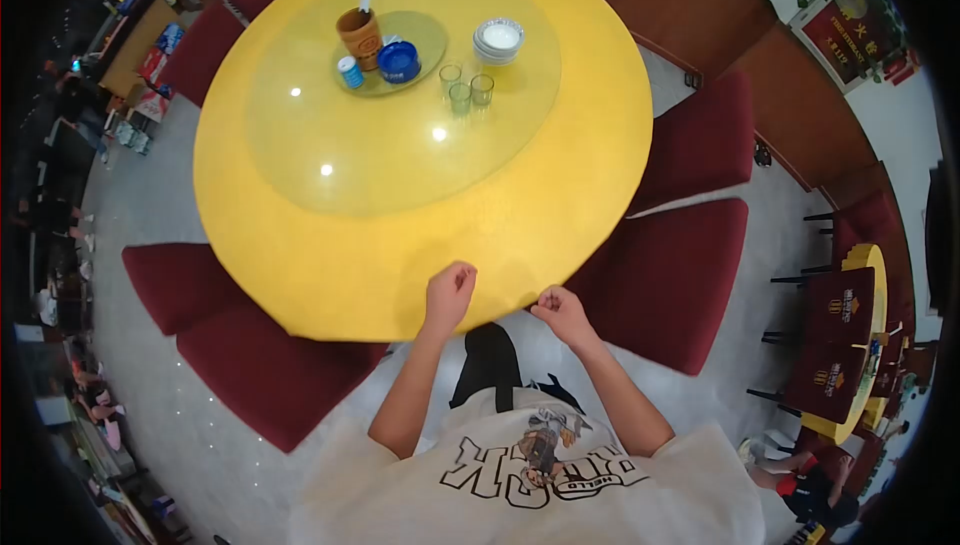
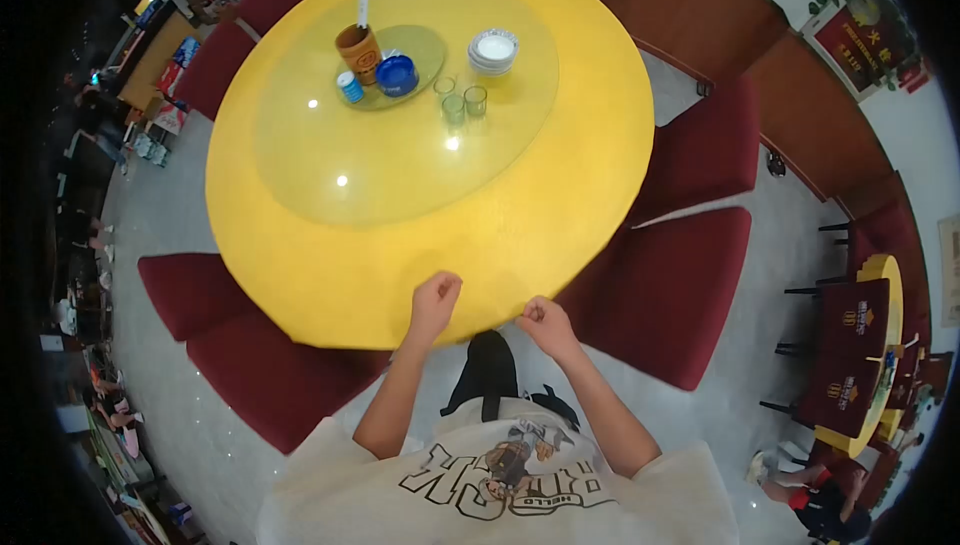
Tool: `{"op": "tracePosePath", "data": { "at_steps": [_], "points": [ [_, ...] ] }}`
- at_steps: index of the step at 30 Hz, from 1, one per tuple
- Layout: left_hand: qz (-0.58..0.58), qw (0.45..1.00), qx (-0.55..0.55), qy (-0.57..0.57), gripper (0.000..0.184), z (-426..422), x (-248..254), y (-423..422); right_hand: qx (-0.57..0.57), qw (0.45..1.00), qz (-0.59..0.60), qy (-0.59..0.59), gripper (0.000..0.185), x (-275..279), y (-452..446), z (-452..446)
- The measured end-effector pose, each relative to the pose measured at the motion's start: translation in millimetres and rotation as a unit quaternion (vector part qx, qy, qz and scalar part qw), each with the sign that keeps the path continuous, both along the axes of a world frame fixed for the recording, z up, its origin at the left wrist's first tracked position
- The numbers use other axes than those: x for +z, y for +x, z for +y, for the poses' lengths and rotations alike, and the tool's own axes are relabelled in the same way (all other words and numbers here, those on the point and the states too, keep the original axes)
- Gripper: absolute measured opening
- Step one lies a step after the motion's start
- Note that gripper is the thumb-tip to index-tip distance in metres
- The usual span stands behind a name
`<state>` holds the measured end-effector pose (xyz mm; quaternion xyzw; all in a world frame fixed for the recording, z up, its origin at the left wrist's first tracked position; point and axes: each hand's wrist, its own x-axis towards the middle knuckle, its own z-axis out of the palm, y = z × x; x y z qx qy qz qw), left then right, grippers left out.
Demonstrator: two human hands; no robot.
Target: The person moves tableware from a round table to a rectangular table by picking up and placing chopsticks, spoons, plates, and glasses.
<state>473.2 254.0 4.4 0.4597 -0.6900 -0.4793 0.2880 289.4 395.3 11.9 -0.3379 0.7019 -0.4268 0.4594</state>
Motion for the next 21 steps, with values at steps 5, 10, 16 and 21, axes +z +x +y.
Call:
{"op": "tracePosePath", "data": {
  "at_steps": [5,10,16,21],
  "points": [
    [-0.092,0.984,0.009,-0.151,0.010,-150,23,-85,-0.015,0.980,0.192,-0.043,0.009,45,-56,-146],
    [-0.201,0.932,0.022,-0.300,0.027,-258,40,-131,0.036,0.903,0.402,-0.148,0.017,48,-104,-280],
    [-0.307,0.911,-0.056,-0.271,0.035,-320,33,-146,0.115,0.859,0.471,-0.164,0.018,49,-129,-387],
    [-0.341,0.900,-0.123,-0.242,0.034,-338,11,-157,0.244,0.812,0.522,-0.090,0.030,35,-136,-423]
  ]
}}
